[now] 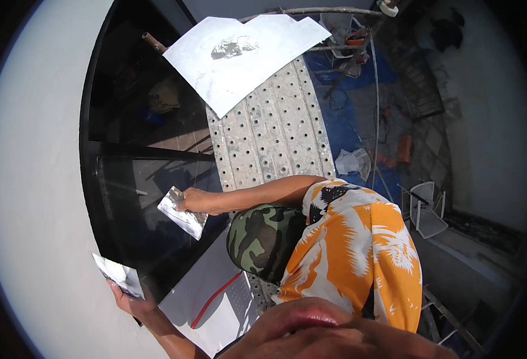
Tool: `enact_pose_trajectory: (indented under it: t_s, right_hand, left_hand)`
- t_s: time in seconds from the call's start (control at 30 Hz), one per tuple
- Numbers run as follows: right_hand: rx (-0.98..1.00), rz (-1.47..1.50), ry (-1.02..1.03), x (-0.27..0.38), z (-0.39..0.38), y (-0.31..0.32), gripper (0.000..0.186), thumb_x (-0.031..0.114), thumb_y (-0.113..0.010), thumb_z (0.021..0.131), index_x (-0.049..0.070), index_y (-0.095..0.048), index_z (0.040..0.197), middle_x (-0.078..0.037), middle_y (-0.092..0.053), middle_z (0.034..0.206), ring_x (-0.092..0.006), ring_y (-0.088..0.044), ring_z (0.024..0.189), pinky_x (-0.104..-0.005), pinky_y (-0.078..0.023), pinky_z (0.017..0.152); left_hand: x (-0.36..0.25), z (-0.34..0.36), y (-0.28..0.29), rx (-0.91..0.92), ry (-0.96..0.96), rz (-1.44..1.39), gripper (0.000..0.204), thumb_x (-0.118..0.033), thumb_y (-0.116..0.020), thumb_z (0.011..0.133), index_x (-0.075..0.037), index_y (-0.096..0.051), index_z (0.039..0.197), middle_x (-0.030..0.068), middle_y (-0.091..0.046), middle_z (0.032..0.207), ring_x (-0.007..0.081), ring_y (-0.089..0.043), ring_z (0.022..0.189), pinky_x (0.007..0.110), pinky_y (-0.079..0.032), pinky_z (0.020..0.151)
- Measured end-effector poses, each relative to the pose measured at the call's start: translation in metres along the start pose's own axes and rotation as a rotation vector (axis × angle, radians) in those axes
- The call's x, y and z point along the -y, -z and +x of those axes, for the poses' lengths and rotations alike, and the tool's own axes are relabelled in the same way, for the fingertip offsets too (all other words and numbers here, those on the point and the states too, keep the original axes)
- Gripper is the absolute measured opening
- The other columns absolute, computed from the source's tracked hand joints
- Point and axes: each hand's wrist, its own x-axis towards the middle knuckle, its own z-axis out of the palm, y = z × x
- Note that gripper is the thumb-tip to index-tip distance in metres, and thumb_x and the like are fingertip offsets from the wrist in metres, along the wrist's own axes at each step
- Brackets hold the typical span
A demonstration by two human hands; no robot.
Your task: The person scoops white plaster from a board onto a trowel and applies it to a wall surface using a putty knife. They repeatedly transfer material and smooth the wall near a window frame.
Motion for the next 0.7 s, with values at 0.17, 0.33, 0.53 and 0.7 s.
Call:
enact_pose_trajectory:
  t_s: [0.17,0.33,0.53,0.7]
  right_hand:
    - [-0.027,0.054,0.003,0.001,0.023,0.009,0.022,0.012,-0.064,0.089,-0.004,-0.066,0.104,-0.011,-0.068,0.094,-0.0190,-0.063,0.087,-0.0372,-0.050,0.077]
    - [-0.052,0.189,0.004,0.037,0.047,0.017,0.022,0.009,-0.062,0.089,-0.006,-0.065,0.105,-0.015,-0.069,0.093,-0.0216,-0.067,0.084,-0.0387,-0.052,0.075]
    - [-0.158,0.044,0.168,0.093,0.025,0.028,0.030,0.012,-0.067,0.082,-0.010,-0.067,0.102,-0.021,-0.070,0.098,-0.0287,-0.068,0.091,-0.0402,-0.051,0.079]
    - [-0.425,-0.104,0.215,0.099,-0.031,0.069,0.027,0.011,-0.070,0.081,-0.010,-0.069,0.098,-0.019,-0.070,0.093,-0.0252,-0.067,0.087,-0.0383,-0.050,0.077]
  left_hand:
    - [-0.032,0.060,-0.073,0.214,0.066,-0.163,0.035,-0.027,-0.048,0.103,-0.008,-0.054,0.133,0.0058,-0.066,0.117,0.0206,-0.068,0.096,0.033,-0.059,0.080]
    - [-0.045,0.078,-0.097,0.304,0.061,-0.138,0.034,-0.028,-0.050,0.103,-0.008,-0.055,0.130,0.0054,-0.067,0.115,0.0193,-0.068,0.096,0.035,-0.059,0.078]
    - [-0.040,0.064,-0.101,0.324,0.078,-0.095,0.034,-0.029,-0.053,0.101,-0.009,-0.056,0.128,0.0041,-0.067,0.109,0.0177,-0.068,0.089,0.030,-0.057,0.068]
    - [-0.039,0.067,-0.114,0.368,0.102,-0.184,0.035,-0.028,-0.054,0.100,-0.007,-0.057,0.128,0.0064,-0.068,0.109,0.0185,-0.068,0.087,0.030,-0.056,0.067]
